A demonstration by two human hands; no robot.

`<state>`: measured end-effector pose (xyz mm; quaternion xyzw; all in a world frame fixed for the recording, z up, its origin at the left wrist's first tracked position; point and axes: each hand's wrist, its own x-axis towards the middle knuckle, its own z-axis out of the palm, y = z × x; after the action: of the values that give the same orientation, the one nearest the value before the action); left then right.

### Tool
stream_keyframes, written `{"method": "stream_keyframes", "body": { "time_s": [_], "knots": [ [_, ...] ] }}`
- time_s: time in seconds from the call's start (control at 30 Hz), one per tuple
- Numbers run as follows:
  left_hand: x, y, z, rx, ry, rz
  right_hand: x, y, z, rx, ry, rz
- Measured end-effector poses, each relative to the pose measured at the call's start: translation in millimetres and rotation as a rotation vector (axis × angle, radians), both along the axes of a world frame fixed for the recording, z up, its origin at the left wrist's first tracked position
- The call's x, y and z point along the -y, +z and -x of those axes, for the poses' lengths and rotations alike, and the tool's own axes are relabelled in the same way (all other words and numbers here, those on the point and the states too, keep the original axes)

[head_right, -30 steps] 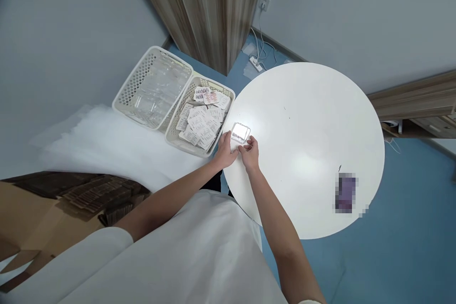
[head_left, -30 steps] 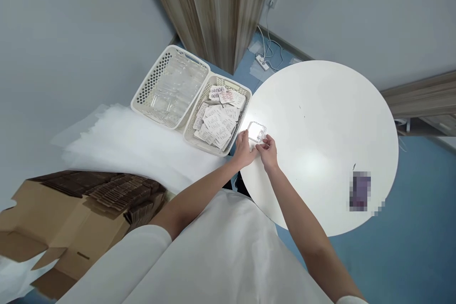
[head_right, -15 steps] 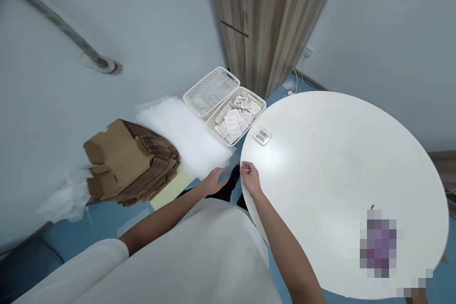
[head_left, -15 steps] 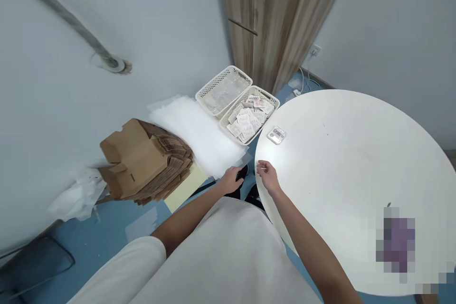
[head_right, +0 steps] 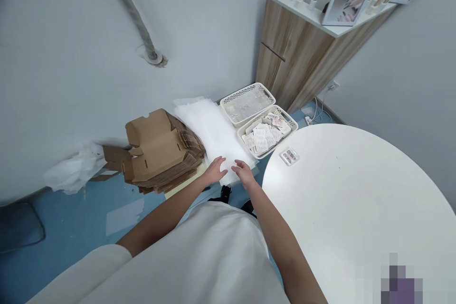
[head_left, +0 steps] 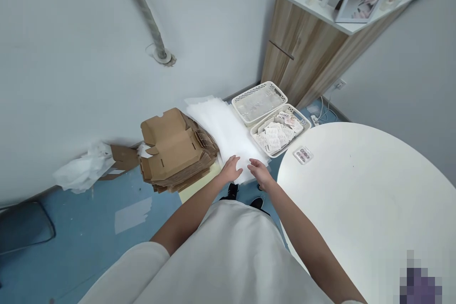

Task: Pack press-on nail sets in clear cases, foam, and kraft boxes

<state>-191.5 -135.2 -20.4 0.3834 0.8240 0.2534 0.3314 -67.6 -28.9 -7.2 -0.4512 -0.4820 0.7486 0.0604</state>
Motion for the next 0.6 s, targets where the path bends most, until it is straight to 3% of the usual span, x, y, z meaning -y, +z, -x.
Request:
{"method": "stream_keyframes", "body": {
  "time_s": [0.17,0.3,0.6],
  "knots": [
    [9,-19.0,19,0.222,0.163,-0.071,4,-10.9,31,0.075,-0.105,0.051],
    [13,-28.7,26,0.327,0.174,-0.079,5,-21.3,45,0.139,-0.255,0.020],
    [17,-28.5,29,0.357,0.146,-0.096,0,-21.3,60,0.244,-0.305,-0.365]
  ]
}}
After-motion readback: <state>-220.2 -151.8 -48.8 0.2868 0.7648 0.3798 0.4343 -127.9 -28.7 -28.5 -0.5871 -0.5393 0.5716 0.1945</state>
